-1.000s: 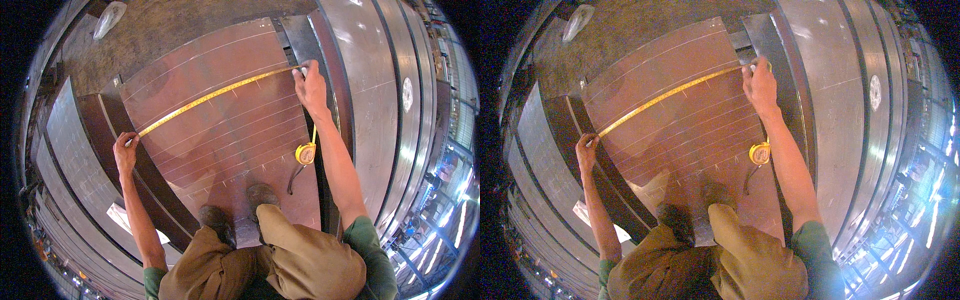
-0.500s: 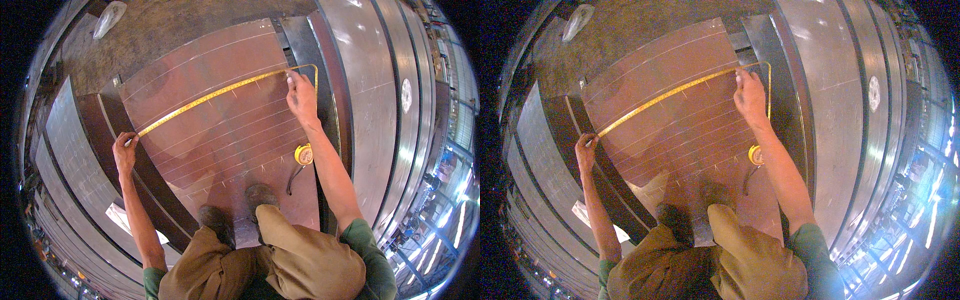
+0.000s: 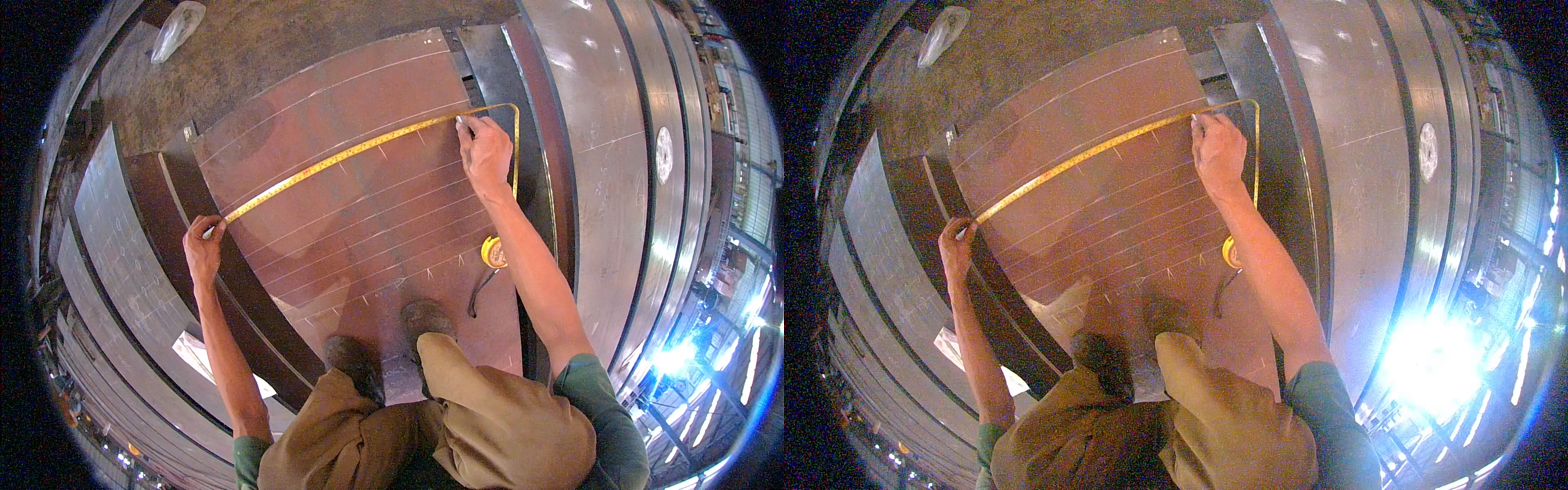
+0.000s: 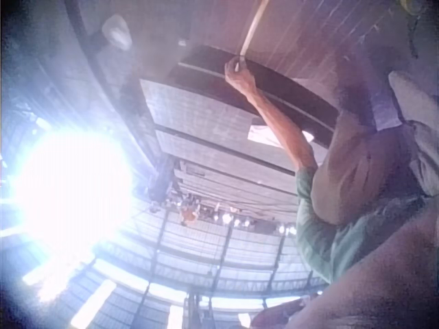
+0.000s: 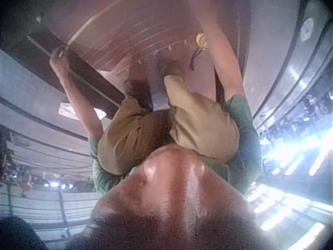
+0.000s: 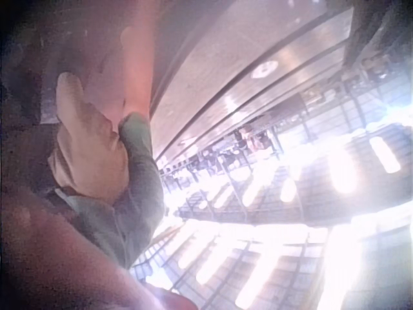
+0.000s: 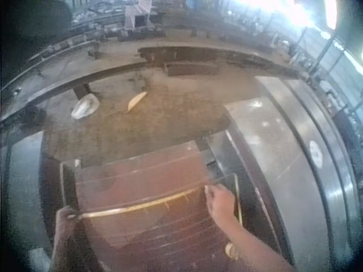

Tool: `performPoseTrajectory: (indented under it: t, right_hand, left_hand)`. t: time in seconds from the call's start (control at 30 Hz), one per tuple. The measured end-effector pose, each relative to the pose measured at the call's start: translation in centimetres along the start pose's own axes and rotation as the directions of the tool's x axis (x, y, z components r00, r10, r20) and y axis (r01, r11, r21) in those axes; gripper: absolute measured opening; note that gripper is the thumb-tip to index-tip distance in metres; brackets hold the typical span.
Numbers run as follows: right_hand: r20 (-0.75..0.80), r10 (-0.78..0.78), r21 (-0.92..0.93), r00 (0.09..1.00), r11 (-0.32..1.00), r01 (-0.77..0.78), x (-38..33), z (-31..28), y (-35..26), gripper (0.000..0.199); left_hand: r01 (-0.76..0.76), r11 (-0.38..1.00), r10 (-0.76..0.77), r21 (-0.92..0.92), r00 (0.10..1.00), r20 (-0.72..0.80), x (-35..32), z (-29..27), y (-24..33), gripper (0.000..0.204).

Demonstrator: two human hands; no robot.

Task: The person uses a tape measure and a white marker to measure and mark multiple horizontal lines on a large reddish-brown metal sheet. They repeatedly extend the tape, align it, and mark points along the sheet's surface. A white paper with markings is visible nearby.

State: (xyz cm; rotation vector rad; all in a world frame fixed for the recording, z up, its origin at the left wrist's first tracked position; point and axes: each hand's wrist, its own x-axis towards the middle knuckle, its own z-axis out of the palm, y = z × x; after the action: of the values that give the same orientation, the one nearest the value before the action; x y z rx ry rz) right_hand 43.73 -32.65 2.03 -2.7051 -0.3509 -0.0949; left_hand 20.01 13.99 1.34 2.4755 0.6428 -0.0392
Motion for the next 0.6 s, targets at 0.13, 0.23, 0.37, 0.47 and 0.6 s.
performPoseTrajectory:
  t: [0.13,0.23,0.37,0.47,0.6]
  right_hand:
    - [-0.010,-0.014,0.027,1.000,1.000,0.015,0.04,-0.01,0.09,0.020]
    - [-0.036,-0.036,0.033,0.999,0.999,0.037,0.05,0.12,0.17,0.020]
    - [-0.015,-0.024,0.023,1.000,0.999,0.024,0.08,0.14,0.22,0.019]
    - [-0.018,-0.036,0.022,0.999,0.999,0.036,0.03,0.16,0.17,0.018]
    - [-0.033,-0.046,0.038,0.998,0.998,0.047,0.04,0.21,0.19,0.018]
  left_hand:
    - [-0.001,1.000,0.001,-0.002,1.000,-0.010,-0.05,0.00,-0.04,0.020]
    - [-0.003,1.000,0.003,0.004,1.000,-0.005,0.08,0.05,-0.47,0.020]
    - [-0.023,1.000,0.024,0.009,1.000,-0.005,0.16,0.06,-0.84,0.020]
    - [-0.024,1.000,0.024,0.006,1.000,-0.002,0.25,0.04,-0.78,0.020]
    - [-0.015,1.000,0.014,0.018,1.000,0.006,0.26,-0.14,-0.14,0.019]
